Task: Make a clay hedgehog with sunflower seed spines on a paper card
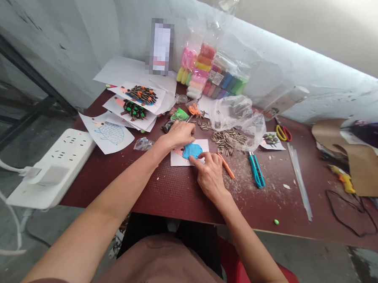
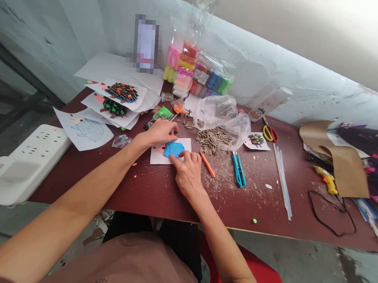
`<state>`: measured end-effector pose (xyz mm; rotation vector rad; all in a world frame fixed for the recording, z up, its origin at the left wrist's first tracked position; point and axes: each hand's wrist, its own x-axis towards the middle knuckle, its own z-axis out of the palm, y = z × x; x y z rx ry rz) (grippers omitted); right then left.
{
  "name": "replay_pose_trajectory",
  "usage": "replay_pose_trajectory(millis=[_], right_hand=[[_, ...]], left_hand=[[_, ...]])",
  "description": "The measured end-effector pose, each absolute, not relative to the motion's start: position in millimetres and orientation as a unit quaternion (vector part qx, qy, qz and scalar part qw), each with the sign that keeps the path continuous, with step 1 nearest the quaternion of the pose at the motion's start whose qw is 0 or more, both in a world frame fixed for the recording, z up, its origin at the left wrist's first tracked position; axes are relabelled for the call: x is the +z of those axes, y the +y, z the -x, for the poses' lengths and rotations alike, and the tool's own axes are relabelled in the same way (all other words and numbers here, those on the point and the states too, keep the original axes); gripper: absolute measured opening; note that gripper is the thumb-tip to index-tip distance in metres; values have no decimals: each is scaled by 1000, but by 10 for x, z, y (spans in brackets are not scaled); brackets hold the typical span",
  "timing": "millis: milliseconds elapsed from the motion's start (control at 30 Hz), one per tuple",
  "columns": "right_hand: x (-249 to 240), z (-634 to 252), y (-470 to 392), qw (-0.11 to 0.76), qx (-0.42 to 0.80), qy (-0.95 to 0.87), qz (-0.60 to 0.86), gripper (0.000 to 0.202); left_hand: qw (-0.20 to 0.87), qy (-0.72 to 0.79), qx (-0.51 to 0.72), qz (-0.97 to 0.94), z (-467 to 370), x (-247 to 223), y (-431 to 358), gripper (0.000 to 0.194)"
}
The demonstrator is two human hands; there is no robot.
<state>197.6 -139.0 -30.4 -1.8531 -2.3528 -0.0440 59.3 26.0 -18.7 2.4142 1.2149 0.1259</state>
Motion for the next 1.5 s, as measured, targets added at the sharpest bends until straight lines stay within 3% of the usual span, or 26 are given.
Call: replay_pose_trajectory(millis=[400,1100,1500], right_hand=[[-300,-1939,-1120,29,-38,-779,625,53],[-297,-1987,-1097,22,-66,-762,644,48],[-291,-2037,-1099,50,-12,-747,663,53]], left_hand=[[215,437,48,-872,-594,-204,272,29],[216,437,59,-871,-594,-235,271,28],[222,437,59,-870,-596,-233,276,28]])
